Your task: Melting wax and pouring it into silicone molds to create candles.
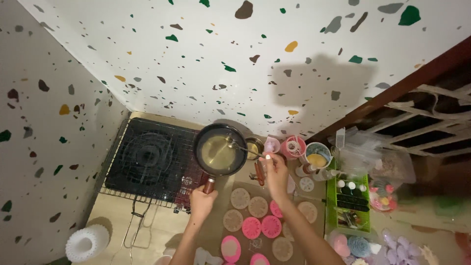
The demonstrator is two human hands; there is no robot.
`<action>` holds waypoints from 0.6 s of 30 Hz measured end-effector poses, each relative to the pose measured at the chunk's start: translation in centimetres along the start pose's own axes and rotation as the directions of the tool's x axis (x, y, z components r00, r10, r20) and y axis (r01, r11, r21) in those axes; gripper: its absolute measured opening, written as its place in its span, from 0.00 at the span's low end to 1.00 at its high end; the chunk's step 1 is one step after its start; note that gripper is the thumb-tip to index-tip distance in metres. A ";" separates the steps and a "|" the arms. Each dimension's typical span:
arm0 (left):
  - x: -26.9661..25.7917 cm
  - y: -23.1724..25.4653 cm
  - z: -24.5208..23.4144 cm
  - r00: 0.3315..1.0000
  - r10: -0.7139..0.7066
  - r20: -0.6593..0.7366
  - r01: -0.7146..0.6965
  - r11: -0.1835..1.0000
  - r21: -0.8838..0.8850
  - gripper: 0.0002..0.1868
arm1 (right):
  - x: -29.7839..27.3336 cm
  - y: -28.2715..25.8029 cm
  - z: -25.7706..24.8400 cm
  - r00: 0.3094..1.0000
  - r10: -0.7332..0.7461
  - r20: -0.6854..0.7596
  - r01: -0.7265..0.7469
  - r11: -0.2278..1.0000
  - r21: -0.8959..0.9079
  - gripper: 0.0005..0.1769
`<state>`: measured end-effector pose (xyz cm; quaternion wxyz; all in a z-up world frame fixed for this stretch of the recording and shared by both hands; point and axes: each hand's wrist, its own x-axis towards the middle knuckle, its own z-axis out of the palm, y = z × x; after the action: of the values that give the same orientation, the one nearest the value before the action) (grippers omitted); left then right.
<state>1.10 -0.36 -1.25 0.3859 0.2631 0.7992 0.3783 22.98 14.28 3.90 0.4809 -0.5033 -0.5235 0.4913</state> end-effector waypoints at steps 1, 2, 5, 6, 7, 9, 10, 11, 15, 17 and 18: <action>0.1 -0.1 0.1 1.000 -0.007 -0.004 0.007 1.000 0.014 0.13 | 0.1 0.4 0.1 0.999 0.052 -0.009 -0.052 0.999 -0.003 0.14; -0.1 0.3 0.0 1.000 -0.006 -0.003 0.006 1.000 0.014 0.13 | 0.4 1.1 0.1 0.999 0.052 -0.010 -0.052 0.999 -0.003 0.14; -0.6 1.1 -0.5 1.000 0.003 0.016 -0.003 1.000 -0.015 0.13 | 1.1 2.8 -0.3 0.966 0.255 -0.046 -0.247 0.960 0.131 0.12; -0.6 1.3 -0.5 1.000 -0.006 0.021 0.006 1.000 -0.009 0.13 | 1.3 2.9 -0.5 0.944 0.327 -0.050 -0.310 0.927 0.211 0.12; -0.7 1.4 -0.6 1.000 -0.016 0.026 0.016 1.000 -0.003 0.13 | 1.5 3.0 -0.8 0.916 0.398 -0.048 -0.369 0.883 0.289 0.11; -0.5 1.2 -0.6 0.999 -0.023 0.030 0.023 1.000 -0.005 0.13 | 1.8 2.3 -1.4 0.899 0.434 -0.054 -0.402 0.869 0.289 0.11; -0.5 1.0 -0.6 0.999 -0.029 0.034 0.029 1.000 -0.005 0.13 | 2.0 2.0 -1.6 0.881 0.469 -0.061 -0.434 0.853 0.291 0.10; -0.4 1.0 -0.6 0.999 -0.030 0.035 0.030 1.000 -0.006 0.13 | 2.1 1.5 -1.9 0.881 0.470 -0.062 -0.435 0.853 0.289 0.10; -0.2 1.1 -0.8 1.000 0.022 -0.001 -0.022 1.000 -0.005 0.13 | 2.8 2.4 -3.8 0.885 0.460 -0.077 -0.428 0.866 0.258 0.10; -0.1 1.3 -0.9 1.000 0.024 -0.006 -0.024 1.000 0.000 0.13 | 3.3 3.1 -5.0 0.900 0.427 -0.087 -0.395 0.884 0.249 0.11; -0.1 1.3 -1.0 1.000 0.006 -0.013 -0.006 1.000 0.000 0.13 | 3.5 2.8 -5.6 0.910 0.404 -0.092 -0.375 0.897 0.232 0.11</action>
<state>0.53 -0.03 0.24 0.3798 0.2631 0.8008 0.3812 28.64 18.00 1.41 0.4576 -0.5773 -0.3228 0.5943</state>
